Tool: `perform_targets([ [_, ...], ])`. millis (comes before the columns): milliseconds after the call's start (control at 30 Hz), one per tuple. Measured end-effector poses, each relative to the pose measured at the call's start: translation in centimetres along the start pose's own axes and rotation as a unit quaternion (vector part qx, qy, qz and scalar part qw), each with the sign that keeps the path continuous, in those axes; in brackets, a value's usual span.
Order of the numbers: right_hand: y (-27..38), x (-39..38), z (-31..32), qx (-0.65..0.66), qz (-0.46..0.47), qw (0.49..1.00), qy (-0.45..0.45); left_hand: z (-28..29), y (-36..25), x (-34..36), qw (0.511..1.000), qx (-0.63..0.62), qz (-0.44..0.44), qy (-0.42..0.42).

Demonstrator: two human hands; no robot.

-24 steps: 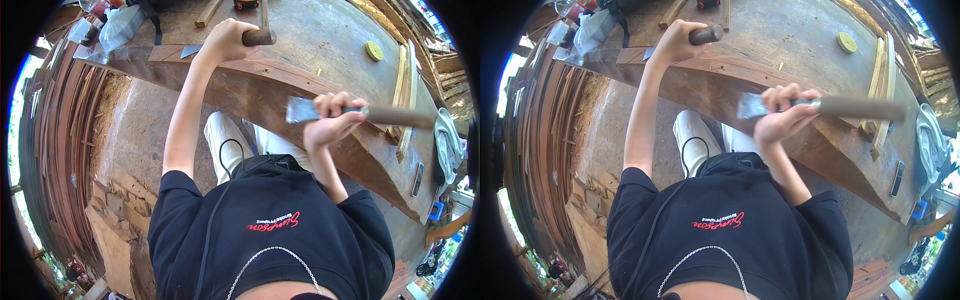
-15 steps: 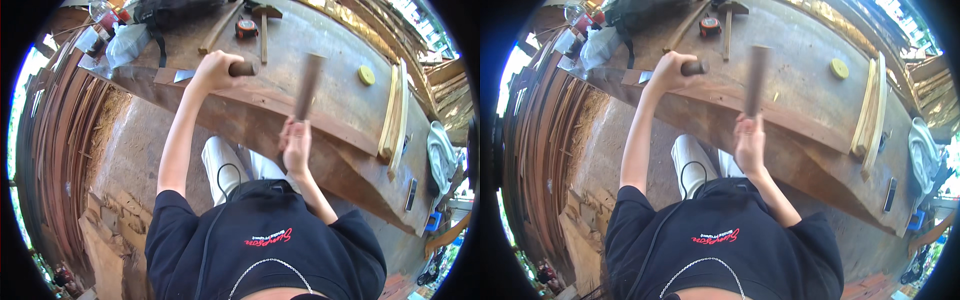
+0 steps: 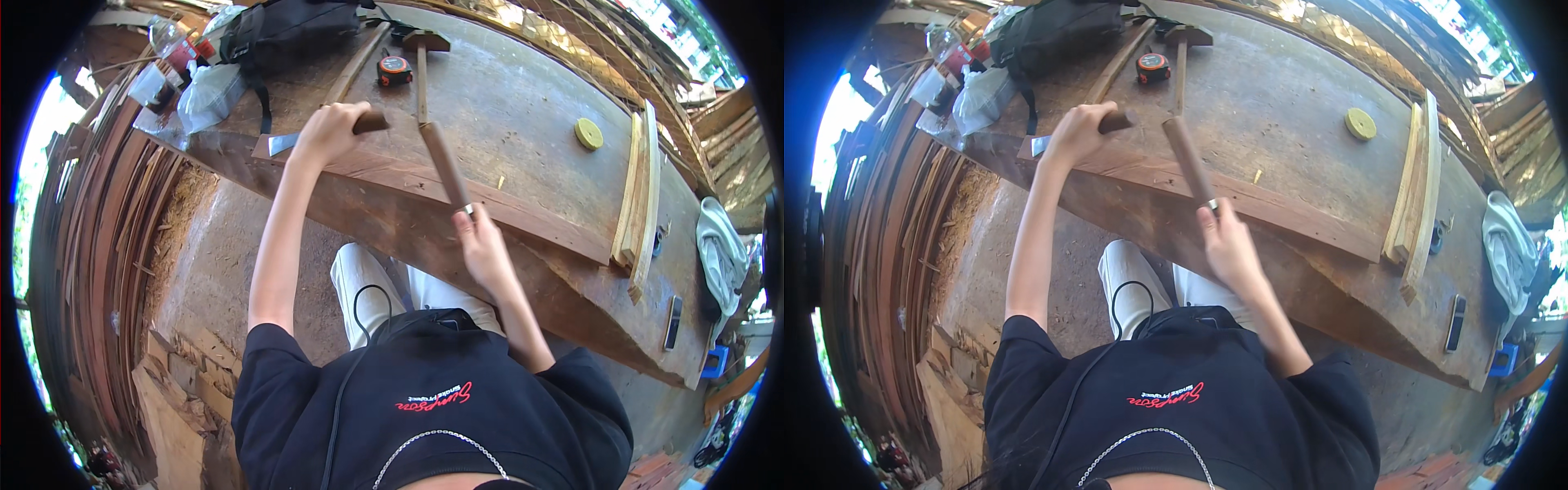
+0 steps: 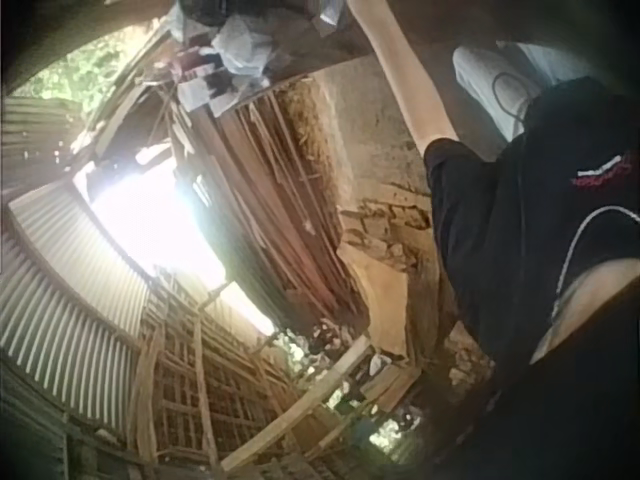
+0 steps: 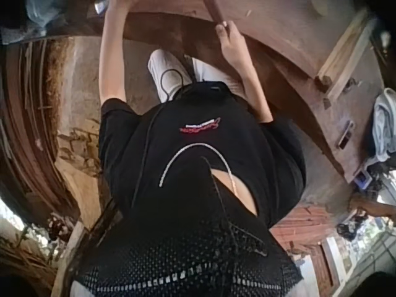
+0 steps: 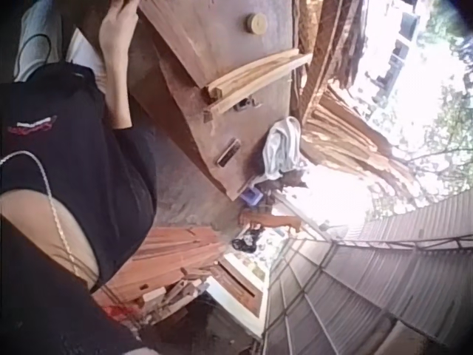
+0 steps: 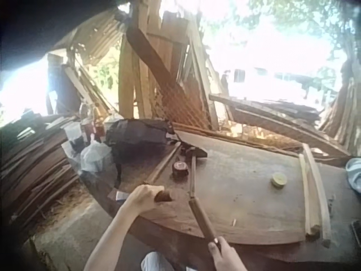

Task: The person measures a wooden board with a tape measure, sands the wood surface using a sanding disc and a sponge, and then measures another wooden piece with the tape measure.

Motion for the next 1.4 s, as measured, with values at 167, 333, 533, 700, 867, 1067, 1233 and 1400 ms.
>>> perform_targets([
  [167,0.4,1.7,10.0,-0.198,-0.048,0.977,-0.061,0.4,-6.4,2.9,0.996,-0.052,-0.075,-0.002],
  [333,-0.8,6.0,15.1,-0.311,-0.075,0.944,-0.075,-5.8,-16.2,4.6,0.961,-0.159,-0.220,0.052],
  [533,-7.3,11.1,16.1,-0.400,-0.025,0.912,-0.084,-12.7,-18.8,7.5,0.973,-0.056,-0.207,0.082],
  [700,-10.9,11.6,17.5,-0.376,-0.051,0.917,-0.123,-14.4,-19.0,8.7,0.967,-0.102,-0.231,0.037],
  [867,-5.7,7.1,18.6,-0.308,0.019,0.919,-0.246,-12.9,-17.6,10.1,0.966,-0.138,-0.220,0.009],
  [1067,-6.0,1.8,16.7,-0.077,0.025,0.967,-0.240,-10.7,-8.9,12.3,0.997,0.027,-0.056,-0.041],
  [1233,-7.3,1.0,15.8,-0.099,0.027,0.958,-0.269,-9.1,1.7,11.3,0.961,0.154,0.158,-0.164],
  [1400,-7.2,1.5,15.5,-0.121,0.027,0.950,-0.286,-10.4,6.4,10.5,0.982,0.045,0.163,-0.083],
])
Point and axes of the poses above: each hand's wrist, its own x-axis towards the middle knuckle, its own z-axis out of the back of the hand, y = z × x, the point moved 5 cm from there along x, towards the middle knuckle, and after that the axes turned 3 degrees about -y, right-handed, at the moved point
